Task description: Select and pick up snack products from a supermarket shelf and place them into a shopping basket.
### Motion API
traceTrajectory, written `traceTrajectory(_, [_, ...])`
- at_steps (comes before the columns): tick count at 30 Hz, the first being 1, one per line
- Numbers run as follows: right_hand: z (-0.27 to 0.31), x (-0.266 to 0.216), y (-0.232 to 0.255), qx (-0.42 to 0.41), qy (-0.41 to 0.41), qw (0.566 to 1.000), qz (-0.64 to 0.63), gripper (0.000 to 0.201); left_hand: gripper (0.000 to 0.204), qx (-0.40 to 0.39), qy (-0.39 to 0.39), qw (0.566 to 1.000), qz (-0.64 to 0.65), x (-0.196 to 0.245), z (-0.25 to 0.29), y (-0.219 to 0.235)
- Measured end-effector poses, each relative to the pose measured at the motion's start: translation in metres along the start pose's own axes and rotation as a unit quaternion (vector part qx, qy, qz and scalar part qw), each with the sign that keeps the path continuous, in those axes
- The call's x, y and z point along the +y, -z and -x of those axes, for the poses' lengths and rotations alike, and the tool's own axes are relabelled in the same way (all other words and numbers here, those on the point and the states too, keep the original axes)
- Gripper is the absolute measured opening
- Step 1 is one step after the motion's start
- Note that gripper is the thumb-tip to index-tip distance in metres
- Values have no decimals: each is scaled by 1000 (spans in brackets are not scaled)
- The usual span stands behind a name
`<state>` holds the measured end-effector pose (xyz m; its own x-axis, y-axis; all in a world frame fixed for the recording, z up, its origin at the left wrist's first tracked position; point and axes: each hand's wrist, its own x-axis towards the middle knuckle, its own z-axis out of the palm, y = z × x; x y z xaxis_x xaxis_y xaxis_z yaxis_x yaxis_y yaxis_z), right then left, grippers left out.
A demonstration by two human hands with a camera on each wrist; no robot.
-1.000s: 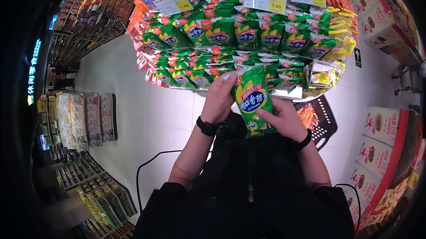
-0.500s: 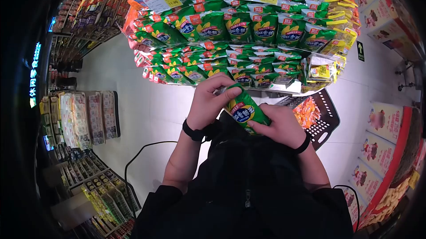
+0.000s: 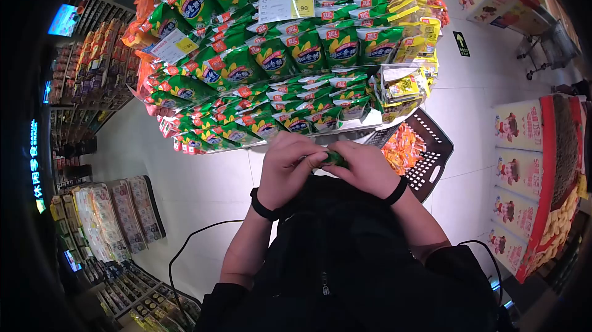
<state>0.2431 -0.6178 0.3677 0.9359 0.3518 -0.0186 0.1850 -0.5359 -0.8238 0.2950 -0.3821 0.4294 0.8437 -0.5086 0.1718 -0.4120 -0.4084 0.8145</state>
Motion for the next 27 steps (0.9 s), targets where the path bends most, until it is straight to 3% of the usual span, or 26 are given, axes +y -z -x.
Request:
traceTrajectory(1, [0,5,-1,-3,-4,1000,7,39,10,-6,-5,1000,-3,0,-1,-4])
traceTrajectory(4, [4,26,-10,103,4,995,7,35,15,14,1,1000,25,-1,-5,-8])
traceTrajectory(7, [7,66,-16,142,-85,986,-31,39,18,32,38,998,47,-5,-1,-2])
traceTrajectory(9, [5,85,-9,123,-143,980,-64,44,19,25,85,993,73,-8,7,0])
traceTrajectory(11, [2,120,-18,176,-48,982,-46,47,20,8,145,983,111,-15,20,-1])
traceTrajectory(12, [-1,129,-23,166,-73,979,-91,57,21,0,154,982,113,-22,27,-5])
traceTrajectory(13, [-5,147,-29,132,-117,974,-140,54,22,-15,196,973,122,-24,35,-7])
traceTrajectory(16, [-15,191,-58,134,-101,982,-86,46,25,-45,202,968,143,-48,58,-19])
traceTrajectory(18, [-15,204,-67,131,-77,988,-27,51,26,-53,208,966,141,-45,62,-19])
traceTrajectory(21, [-14,190,-77,191,-192,958,-91,52,29,-44,223,959,168,-45,66,-14])
traceTrajectory(23, [-7,186,-81,243,-153,958,20,51,31,-32,235,954,184,-44,70,-14])
traceTrajectory(27, [-11,213,-84,173,-233,956,42,40,34,-25,252,944,211,-57,76,-18])
